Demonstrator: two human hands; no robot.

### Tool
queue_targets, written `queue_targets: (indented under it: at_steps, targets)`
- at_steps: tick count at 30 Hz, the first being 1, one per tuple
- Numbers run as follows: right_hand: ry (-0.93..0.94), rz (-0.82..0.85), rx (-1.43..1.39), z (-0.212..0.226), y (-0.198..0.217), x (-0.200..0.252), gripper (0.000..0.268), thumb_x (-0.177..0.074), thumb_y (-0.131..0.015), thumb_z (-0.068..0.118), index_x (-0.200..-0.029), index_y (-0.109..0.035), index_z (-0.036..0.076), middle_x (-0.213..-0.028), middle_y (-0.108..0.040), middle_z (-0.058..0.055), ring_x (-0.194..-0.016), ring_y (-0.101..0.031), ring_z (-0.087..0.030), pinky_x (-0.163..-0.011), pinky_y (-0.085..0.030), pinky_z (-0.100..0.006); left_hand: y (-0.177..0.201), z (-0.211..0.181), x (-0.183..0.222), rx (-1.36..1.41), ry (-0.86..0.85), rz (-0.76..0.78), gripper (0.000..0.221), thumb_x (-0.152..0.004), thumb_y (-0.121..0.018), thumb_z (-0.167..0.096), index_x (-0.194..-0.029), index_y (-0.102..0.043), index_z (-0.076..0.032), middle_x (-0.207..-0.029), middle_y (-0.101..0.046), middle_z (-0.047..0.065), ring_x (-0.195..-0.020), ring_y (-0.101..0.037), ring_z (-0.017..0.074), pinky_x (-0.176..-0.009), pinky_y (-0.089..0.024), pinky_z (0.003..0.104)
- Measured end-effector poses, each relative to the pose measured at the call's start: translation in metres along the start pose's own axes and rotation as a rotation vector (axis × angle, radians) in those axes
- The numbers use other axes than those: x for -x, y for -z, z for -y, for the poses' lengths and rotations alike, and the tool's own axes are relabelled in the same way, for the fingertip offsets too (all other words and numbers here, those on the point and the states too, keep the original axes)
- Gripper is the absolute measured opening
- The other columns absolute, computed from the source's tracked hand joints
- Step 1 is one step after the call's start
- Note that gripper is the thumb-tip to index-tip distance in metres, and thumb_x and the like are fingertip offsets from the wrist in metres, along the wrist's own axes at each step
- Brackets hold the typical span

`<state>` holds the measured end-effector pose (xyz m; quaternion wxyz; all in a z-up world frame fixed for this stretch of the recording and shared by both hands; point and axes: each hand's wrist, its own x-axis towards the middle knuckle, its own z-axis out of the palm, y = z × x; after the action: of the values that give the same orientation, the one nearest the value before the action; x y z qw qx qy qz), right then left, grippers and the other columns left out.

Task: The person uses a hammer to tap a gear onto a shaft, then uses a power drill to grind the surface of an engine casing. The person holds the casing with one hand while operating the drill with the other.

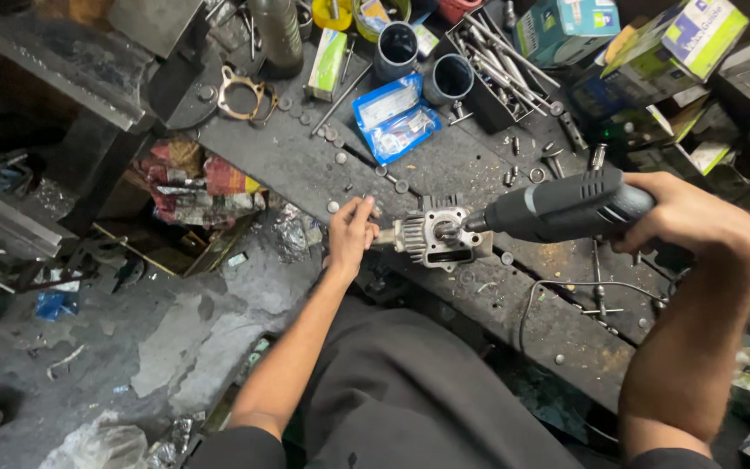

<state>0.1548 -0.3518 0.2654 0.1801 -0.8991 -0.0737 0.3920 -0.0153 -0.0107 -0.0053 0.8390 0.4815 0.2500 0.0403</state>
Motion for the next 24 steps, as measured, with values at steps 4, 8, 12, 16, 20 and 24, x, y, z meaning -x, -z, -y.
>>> queue_targets:
  at_steps: [4,8,12,16,20,24]
  targets:
    - [0.049,0.02,-0.037,0.017,0.006,-0.001,0.062,-0.049,-0.086,0.0,-0.109,-0.072,0.004,-0.084,-0.075,-0.009,-0.078,-0.065,-0.021,-0.072,-0.054,-0.037,0.0,0.001,-0.003,-0.021,0.008,-0.024,0.034,-0.1,-0.065,-0.03,-0.078,-0.062,-0.004,-0.055,-0.053,0.0,-0.045,-0.05,0.0066,-0.041,-0.03,0.023]
    - [-0.022,0.013,0.023,0.031,0.011,-0.002,0.058,-0.054,-0.085,0.0,-0.11,-0.072,0.004,-0.082,-0.075,-0.012,-0.074,-0.067,-0.024,-0.068,-0.055,-0.04,0.002,0.004,-0.004,-0.018,0.017,0.002,0.033,-0.1,-0.064,-0.03,-0.08,-0.063,-0.004,-0.058,-0.054,0.0,-0.046,-0.05,0.0062,-0.042,-0.031,0.023]
    - [-0.043,0.013,0.061,0.046,0.015,-0.006,0.061,-0.055,-0.085,0.0,-0.115,-0.071,0.004,-0.084,-0.077,-0.013,-0.075,-0.068,-0.025,-0.07,-0.055,-0.039,0.002,0.004,-0.003,-0.024,0.015,-0.011,0.033,-0.1,-0.064,-0.03,-0.08,-0.063,-0.004,-0.061,-0.057,0.001,-0.047,-0.051,0.0063,-0.041,-0.031,0.023]
    - [-0.012,0.043,0.157,0.061,0.018,-0.007,0.076,-0.057,-0.087,0.001,-0.13,-0.068,0.007,-0.096,-0.076,-0.014,-0.081,-0.072,-0.026,-0.075,-0.058,-0.04,0.002,0.004,-0.001,-0.01,0.018,-0.01,0.032,-0.101,-0.064,-0.029,-0.08,-0.062,-0.004,-0.061,-0.055,0.001,-0.047,-0.051,0.0062,-0.041,-0.032,0.023]
    - [0.016,-0.017,0.266,0.073,0.02,-0.005,0.083,-0.056,-0.087,0.005,-0.135,-0.064,0.007,-0.097,-0.077,-0.015,-0.085,-0.074,-0.027,-0.079,-0.056,-0.038,0.003,0.008,-0.003,0.0,0.009,-0.029,0.032,-0.1,-0.064,-0.028,-0.079,-0.061,-0.004,-0.057,-0.051,0.001,-0.044,-0.048,0.0071,-0.041,-0.032,0.024]
    - [-0.043,-0.076,0.325,0.088,0.016,0.001,0.095,-0.056,-0.087,0.005,-0.146,-0.057,0.008,-0.098,-0.077,-0.015,-0.083,-0.073,-0.029,-0.075,-0.057,-0.04,0.003,0.012,-0.003,0.013,0.001,-0.046,0.032,-0.1,-0.063,-0.027,-0.078,-0.06,-0.004,-0.06,-0.054,-0.001,-0.044,-0.047,0.0077,-0.042,-0.034,0.025]
